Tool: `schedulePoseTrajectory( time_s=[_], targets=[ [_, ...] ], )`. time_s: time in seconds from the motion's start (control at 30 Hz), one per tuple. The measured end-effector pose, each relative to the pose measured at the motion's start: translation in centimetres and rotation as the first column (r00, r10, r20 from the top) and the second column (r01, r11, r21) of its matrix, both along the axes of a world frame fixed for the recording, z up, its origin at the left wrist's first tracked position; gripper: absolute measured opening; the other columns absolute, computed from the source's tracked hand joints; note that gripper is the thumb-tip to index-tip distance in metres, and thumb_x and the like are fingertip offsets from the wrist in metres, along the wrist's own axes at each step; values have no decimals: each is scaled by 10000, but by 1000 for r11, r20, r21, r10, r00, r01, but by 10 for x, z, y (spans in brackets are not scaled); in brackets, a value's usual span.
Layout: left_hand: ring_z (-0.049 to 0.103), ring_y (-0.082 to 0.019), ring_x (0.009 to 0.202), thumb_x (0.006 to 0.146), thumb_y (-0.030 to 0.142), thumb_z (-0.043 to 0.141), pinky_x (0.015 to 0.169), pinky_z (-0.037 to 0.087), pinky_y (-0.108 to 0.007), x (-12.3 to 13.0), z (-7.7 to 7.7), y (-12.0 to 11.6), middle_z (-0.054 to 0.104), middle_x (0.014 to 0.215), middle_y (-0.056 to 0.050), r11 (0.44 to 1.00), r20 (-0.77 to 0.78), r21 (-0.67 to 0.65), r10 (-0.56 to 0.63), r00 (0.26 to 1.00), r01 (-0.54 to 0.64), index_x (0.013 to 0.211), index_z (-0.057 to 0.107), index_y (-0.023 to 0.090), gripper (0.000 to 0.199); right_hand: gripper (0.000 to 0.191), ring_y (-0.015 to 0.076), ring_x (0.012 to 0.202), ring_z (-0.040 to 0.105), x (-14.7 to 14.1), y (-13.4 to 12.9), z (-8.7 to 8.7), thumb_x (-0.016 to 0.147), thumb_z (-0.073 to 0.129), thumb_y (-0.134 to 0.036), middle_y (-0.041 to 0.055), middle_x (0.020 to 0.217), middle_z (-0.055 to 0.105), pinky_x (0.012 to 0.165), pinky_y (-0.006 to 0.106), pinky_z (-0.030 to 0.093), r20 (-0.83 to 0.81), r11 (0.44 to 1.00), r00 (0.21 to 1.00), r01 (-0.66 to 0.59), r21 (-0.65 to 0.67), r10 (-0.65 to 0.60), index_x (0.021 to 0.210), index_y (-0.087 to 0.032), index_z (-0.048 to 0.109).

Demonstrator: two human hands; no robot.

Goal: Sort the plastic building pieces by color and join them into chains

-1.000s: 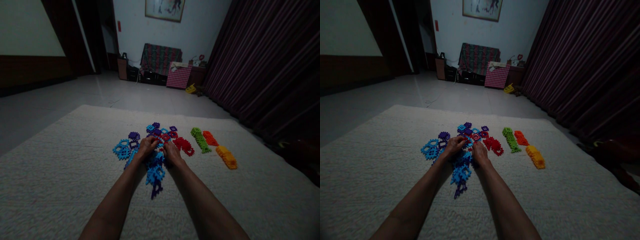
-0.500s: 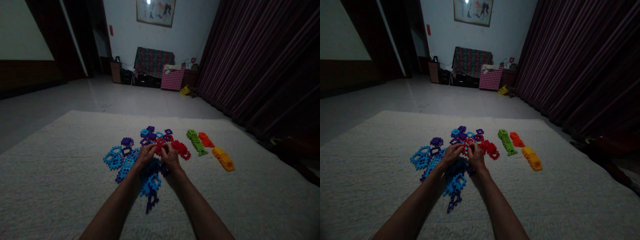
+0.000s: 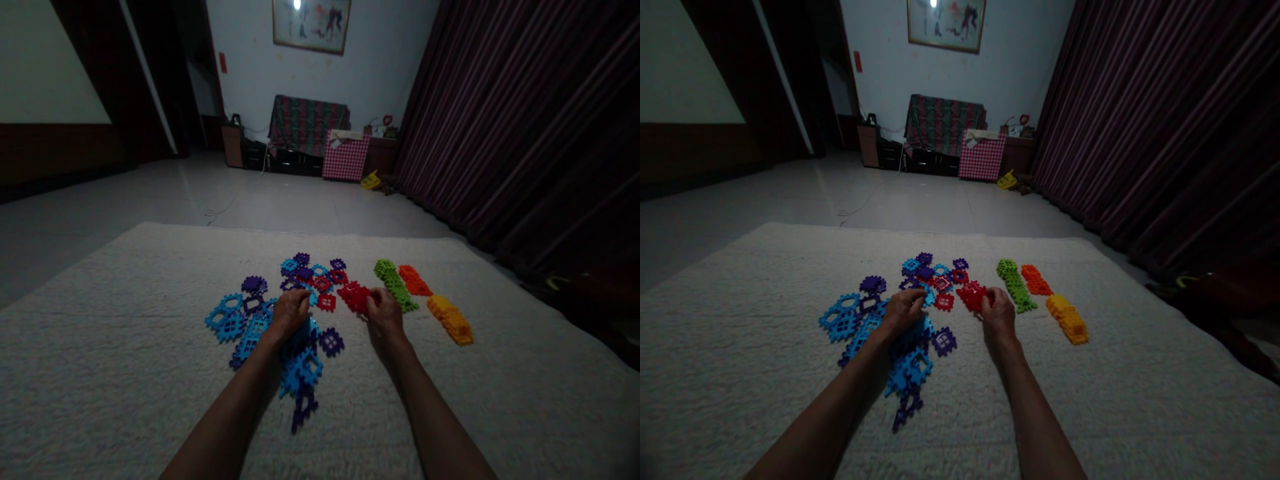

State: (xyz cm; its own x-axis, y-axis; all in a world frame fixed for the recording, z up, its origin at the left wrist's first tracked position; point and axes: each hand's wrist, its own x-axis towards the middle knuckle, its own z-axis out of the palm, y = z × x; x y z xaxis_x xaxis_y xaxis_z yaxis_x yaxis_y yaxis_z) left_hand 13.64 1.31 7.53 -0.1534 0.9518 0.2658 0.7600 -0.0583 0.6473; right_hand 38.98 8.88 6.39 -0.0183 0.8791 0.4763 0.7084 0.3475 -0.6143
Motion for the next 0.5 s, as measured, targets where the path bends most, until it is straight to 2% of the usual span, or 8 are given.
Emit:
schedulePoseTrajectory(
  time_s=[0.1,0.2,0.33,0.4,0.5],
  targets=[
    [650,-193,943,890,174,490,886,474,-302,0,0,0,730,967,-63,1000,-155,-14,-16,988,14,981,743,216,272,214,259,968,594,-5,-1,-2,781,487,-263,135,996,673,917,406,457,83,987,996,4,163,-17,910,-183,638],
    [623,-210,976,885,169,498,909,474,-326,-3,-5,1,708,999,-77,1000,-265,-8,-31,964,30,985,733,207,258,208,242,960,593,-25,-8,-1,823,473,-221,119,996,669,909,378,456,113,973,990,-101,206,79,936,-186,645],
    [542,-236,1156,879,161,521,1022,440,-387,-7,-15,2,652,1200,-86,990,-327,71,-89,941,118,1044,705,210,252,235,224,972,597,-63,-11,-1,835,469,-156,95,1005,683,908,346,439,204,952,942,-289,100,265,965,-191,662],
    [465,-259,1261,898,190,522,1062,414,-436,-8,-18,2,598,1305,-89,983,-348,93,-114,931,155,1106,680,216,263,258,229,1003,590,-82,-6,-1,830,477,-133,92,1041,691,924,347,420,252,944,917,-329,33,310,990,-192,670],
    [391,-293,1323,922,241,511,1055,410,-482,-8,-19,2,546,1376,-87,984,-375,55,-137,917,169,1179,645,227,290,274,229,1049,571,-106,6,-1,848,483,-126,87,1103,691,940,344,386,317,926,874,-374,-48,369,1023,-201,679]
  ],
)
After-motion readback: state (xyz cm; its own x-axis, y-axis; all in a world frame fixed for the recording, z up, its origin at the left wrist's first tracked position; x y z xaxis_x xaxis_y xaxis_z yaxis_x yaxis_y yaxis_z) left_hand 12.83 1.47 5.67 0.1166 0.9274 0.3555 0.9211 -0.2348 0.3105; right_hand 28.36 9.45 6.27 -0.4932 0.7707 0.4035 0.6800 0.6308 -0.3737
